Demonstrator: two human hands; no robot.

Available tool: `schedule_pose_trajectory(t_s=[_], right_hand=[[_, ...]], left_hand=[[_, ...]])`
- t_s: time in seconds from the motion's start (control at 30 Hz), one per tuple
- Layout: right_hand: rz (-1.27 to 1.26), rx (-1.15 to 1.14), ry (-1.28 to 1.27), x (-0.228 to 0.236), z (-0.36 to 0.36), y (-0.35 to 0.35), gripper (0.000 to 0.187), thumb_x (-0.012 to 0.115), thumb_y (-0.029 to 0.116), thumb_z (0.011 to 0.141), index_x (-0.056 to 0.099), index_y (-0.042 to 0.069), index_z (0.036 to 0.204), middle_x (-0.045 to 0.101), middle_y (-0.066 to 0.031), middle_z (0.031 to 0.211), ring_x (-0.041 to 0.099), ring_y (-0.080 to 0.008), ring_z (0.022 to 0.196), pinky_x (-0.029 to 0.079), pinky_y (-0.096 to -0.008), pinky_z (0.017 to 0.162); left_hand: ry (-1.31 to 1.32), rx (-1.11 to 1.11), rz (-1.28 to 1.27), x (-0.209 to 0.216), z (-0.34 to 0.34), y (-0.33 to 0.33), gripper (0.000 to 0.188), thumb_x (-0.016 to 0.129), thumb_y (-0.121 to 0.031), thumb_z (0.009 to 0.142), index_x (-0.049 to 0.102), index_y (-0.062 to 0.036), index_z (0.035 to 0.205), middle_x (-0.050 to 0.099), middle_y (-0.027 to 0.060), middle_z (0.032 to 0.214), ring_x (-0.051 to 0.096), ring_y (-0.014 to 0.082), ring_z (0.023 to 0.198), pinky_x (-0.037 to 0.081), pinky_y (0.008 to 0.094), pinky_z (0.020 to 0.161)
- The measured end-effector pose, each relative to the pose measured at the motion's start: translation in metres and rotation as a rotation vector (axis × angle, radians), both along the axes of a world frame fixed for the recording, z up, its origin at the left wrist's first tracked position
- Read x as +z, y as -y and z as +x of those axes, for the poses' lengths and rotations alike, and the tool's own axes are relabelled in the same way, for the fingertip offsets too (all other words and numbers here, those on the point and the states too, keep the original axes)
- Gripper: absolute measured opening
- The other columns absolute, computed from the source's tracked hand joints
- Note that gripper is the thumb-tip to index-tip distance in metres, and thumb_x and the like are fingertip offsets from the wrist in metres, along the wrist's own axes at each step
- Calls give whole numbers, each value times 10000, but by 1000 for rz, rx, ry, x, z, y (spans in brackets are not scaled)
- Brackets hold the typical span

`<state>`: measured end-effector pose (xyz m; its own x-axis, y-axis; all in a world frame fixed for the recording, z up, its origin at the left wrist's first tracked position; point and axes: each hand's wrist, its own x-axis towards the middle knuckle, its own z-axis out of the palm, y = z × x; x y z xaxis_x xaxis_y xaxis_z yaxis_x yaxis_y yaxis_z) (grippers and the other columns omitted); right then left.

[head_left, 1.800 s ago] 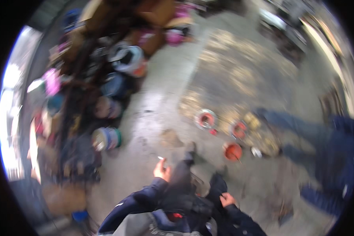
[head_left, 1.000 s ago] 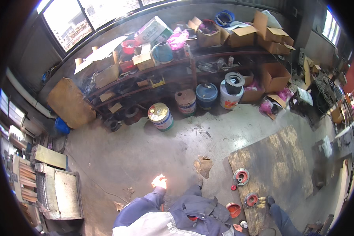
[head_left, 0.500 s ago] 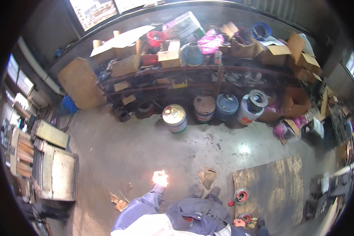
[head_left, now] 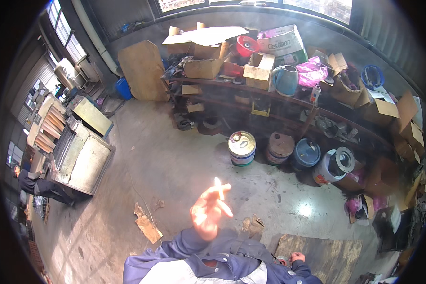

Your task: The person retrieves a spray can and a piece of cardboard from a cluttered storage area. They walk to a workbench where several metal parts are placed. The person positions the cardboard as a shield and sprays orange paint onto one of the metal parts while another person works nearby.

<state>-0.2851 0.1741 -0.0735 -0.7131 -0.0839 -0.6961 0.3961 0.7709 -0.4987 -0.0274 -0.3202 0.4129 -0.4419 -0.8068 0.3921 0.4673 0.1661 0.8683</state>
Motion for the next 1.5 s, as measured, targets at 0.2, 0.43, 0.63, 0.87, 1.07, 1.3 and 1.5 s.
schedule_pose_trajectory(t_s=[0.2,0.43,0.63,0.87,1.07,1.3,1.5], right_hand=[[6,68,-38,36,-63,109,183,680,109,933,735,-7,1063,746,-128,797,715,-209,616,559,-353,536],[-110,-60,51,42,-17,201,251,749,141,919,750,-26,1106,776,-128,901,749,-221,698,608,-365,634],[-48,-37,186,55,22,251,160,743,99,956,716,37,1101,747,-92,849,705,-186,613,567,-350,542],[-109,4,-1,33,12,245,169,759,185,953,750,29,1019,767,-76,813,727,-190,625,583,-366,571],[-189,772,268,-39,-116,342,268,750,274,833,807,61,986,800,-166,910,771,-276,802,623,-440,753],[161,893,-380,-26,-156,481,305,717,351,805,805,59,809,772,-184,782,759,-306,704,612,-453,706],[-252,581,-286,47,-201,601,268,783,188,926,731,11,1121,745,-72,830,701,-153,706,576,-327,653]], left_hand=[[-361,-312,-1,91,-22,0,707,734,-416,1008,528,39,1509,586,346,1453,760,331,929,610,427,823],[-1022,-1267,-167,117,-57,83,915,924,-275,856,434,65,1550,668,185,980,602,311,650,589,455,657],[-1134,-1433,-166,124,-84,144,733,888,-266,891,540,69,1442,681,217,1059,648,312,723,595,435,682],[-1042,-1334,-127,123,-100,198,572,850,-261,925,634,75,1334,703,255,1167,710,310,822,610,411,724],[-612,-667,-363,101,-58,257,454,817,-256,954,715,80,1242,723,286,1260,763,309,908,623,390,761],[106,-133,49,-4,6,265,625,806,-488,938,757,111,1107,743,338,1096,766,360,824,641,437,739],[224,31,341,-88,-8,264,559,819,-348,913,716,140,1166,774,249,1059,774,260,809,609,318,700]])
